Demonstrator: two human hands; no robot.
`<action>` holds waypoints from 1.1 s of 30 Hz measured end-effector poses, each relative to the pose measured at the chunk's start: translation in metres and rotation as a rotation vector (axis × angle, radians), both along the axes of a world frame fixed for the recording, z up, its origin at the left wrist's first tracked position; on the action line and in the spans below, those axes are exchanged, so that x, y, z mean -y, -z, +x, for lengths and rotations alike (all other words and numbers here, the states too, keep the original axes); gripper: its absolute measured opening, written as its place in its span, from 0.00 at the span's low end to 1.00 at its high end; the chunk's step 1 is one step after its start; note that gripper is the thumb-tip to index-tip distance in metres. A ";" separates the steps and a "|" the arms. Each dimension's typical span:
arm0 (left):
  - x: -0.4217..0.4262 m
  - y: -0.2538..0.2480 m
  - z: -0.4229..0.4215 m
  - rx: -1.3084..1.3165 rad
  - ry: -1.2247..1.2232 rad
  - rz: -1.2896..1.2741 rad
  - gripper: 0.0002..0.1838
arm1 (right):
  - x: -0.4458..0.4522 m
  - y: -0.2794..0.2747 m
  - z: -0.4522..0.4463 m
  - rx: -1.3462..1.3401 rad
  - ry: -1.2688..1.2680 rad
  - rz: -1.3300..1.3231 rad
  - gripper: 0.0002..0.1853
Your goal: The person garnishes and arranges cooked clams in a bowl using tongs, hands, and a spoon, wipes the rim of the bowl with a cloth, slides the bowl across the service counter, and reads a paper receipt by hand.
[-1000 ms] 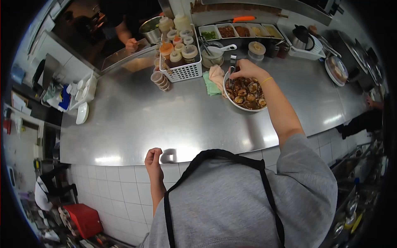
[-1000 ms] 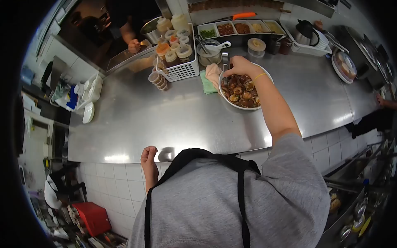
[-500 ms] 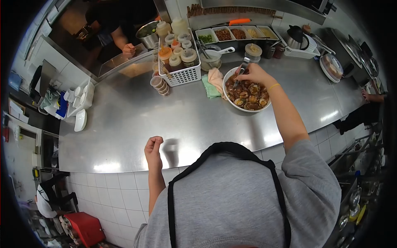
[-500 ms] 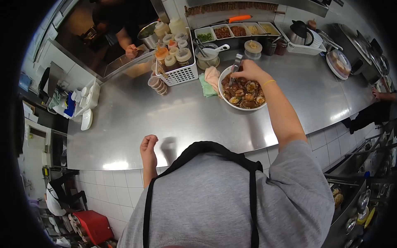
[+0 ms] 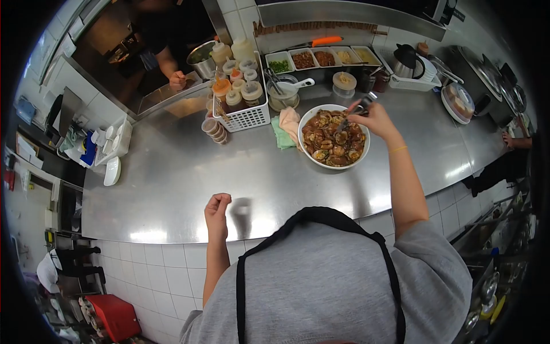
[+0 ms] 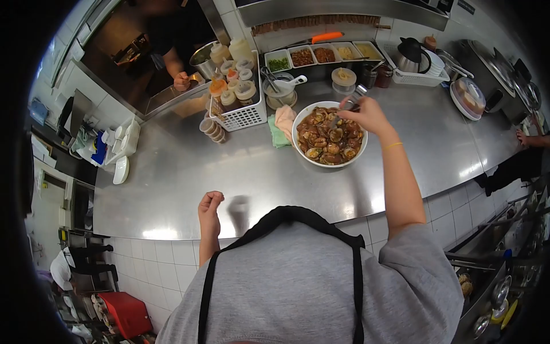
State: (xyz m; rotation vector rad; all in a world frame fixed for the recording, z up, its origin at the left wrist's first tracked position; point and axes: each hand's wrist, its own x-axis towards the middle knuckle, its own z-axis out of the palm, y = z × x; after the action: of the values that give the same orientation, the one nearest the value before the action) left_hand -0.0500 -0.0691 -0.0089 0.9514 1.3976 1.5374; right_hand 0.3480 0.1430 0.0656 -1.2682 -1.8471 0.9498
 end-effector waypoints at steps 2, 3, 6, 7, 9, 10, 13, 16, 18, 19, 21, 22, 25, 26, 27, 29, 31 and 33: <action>0.002 0.002 0.002 -0.001 0.029 -0.037 0.07 | 0.000 0.006 0.008 -0.069 -0.033 -0.050 0.11; 0.002 0.004 0.003 0.000 0.049 -0.040 0.06 | 0.002 0.010 0.006 -0.068 -0.033 -0.050 0.11; -0.002 0.000 0.009 0.010 0.036 -0.030 0.06 | -0.002 0.038 -0.020 -0.113 -0.139 -0.018 0.11; -0.004 -0.001 0.011 0.007 0.035 -0.029 0.06 | -0.005 0.041 -0.028 -0.031 -0.135 0.015 0.12; -0.010 -0.002 0.018 -0.002 0.049 -0.043 0.07 | -0.009 0.038 -0.039 0.083 -0.144 0.044 0.13; -0.012 -0.006 0.021 -0.003 0.054 -0.040 0.07 | -0.012 0.034 -0.040 0.083 -0.145 0.047 0.13; -0.016 -0.006 0.020 0.000 0.046 -0.044 0.07 | -0.028 0.016 -0.039 -0.179 -0.146 -0.067 0.13; -0.015 -0.002 0.015 0.008 0.053 -0.028 0.06 | -0.051 0.002 -0.027 0.018 -0.007 0.059 0.11; -0.014 0.000 0.014 0.010 0.060 -0.038 0.06 | -0.068 0.014 -0.023 0.043 -0.015 0.063 0.11; -0.014 0.000 0.014 0.011 0.065 -0.046 0.06 | -0.073 0.021 -0.023 0.068 -0.027 0.068 0.11; -0.014 -0.001 0.015 0.009 0.063 -0.048 0.06 | -0.076 0.033 -0.027 0.086 -0.034 0.050 0.11; -0.014 -0.001 0.016 0.008 0.061 -0.050 0.06 | -0.077 0.036 -0.029 0.104 -0.041 0.032 0.10; -0.014 0.000 0.018 0.009 0.048 -0.062 0.06 | -0.071 0.030 -0.030 0.054 -0.037 0.016 0.09; -0.014 0.001 0.017 0.010 0.046 -0.062 0.06 | -0.068 0.024 -0.030 0.055 -0.039 0.015 0.09; -0.012 0.002 0.017 0.011 0.045 -0.062 0.06 | -0.064 0.017 -0.029 0.021 -0.023 0.053 0.09; -0.013 0.003 0.018 0.016 0.048 -0.060 0.06 | -0.059 0.005 -0.023 -0.009 -0.002 0.092 0.09; -0.013 0.002 0.018 0.013 0.058 -0.057 0.06 | -0.059 -0.002 -0.018 -0.081 0.002 0.021 0.09; -0.014 0.003 0.019 0.017 0.062 -0.055 0.06 | -0.052 -0.007 -0.012 -0.085 -0.014 0.041 0.09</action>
State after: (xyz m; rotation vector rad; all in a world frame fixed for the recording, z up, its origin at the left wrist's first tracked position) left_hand -0.0313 -0.0554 -0.0119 0.9374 1.3786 1.4512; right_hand 0.3356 0.1946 0.0726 -1.1737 -1.8028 0.9538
